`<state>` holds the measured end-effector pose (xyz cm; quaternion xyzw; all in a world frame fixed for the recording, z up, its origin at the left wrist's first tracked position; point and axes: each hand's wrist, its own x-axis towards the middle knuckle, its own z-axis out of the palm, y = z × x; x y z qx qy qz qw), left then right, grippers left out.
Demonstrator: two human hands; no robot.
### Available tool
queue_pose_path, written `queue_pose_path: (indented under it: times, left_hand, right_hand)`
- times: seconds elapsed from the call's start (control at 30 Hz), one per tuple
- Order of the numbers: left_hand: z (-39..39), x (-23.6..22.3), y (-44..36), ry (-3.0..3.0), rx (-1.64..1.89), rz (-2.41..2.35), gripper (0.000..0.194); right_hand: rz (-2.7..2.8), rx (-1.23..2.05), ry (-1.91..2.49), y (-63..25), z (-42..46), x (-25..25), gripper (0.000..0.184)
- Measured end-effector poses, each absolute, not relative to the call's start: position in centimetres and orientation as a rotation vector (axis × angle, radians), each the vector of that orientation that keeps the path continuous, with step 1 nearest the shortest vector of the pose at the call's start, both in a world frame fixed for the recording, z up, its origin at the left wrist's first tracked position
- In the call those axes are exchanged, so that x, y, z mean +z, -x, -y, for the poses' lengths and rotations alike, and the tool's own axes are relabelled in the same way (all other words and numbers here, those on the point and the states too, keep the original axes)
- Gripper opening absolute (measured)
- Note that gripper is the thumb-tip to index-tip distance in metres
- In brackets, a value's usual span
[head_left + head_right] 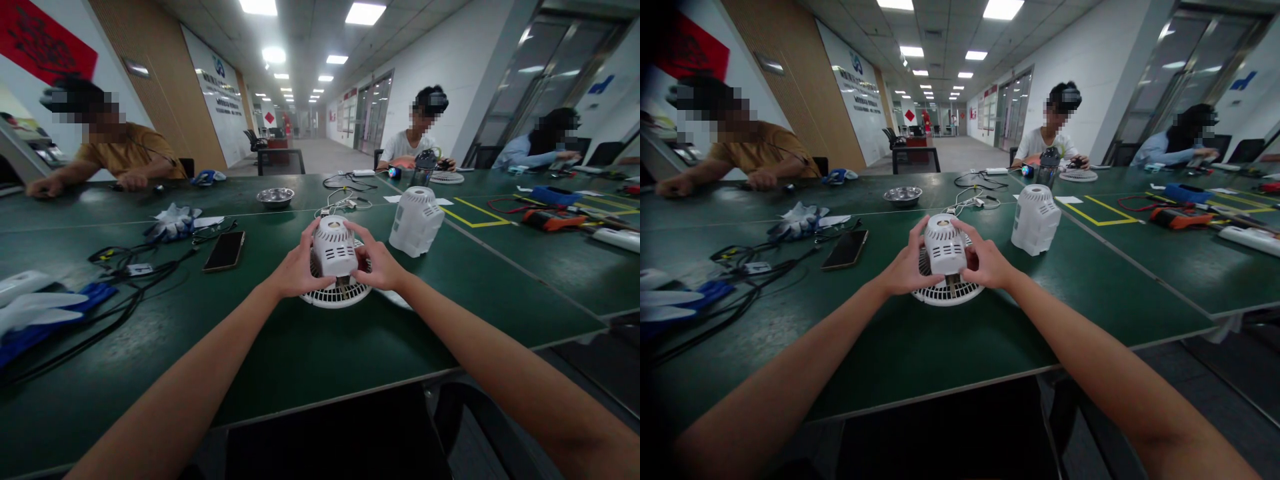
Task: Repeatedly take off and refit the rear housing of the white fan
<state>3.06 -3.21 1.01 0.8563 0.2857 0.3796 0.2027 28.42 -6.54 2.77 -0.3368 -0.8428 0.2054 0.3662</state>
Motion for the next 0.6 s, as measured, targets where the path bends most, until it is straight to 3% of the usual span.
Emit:
queue_pose_path:
  times: [0.33, 0.6]
  left_hand:
    - [3.0, 1.3, -3.3, -2.421, 1.154, -0.75, 0.11]
    - [2.6, 1.3, -3.1, -2.48, 1.116, -0.774, 0.11]
  right_hand:
    - [2.216, 0.5, 0.932, -28.4, 6.9, 3.6, 0.098]
    - [2.231, 0.564, 0.932, -28.7, 6.8, 3.9, 0.093]
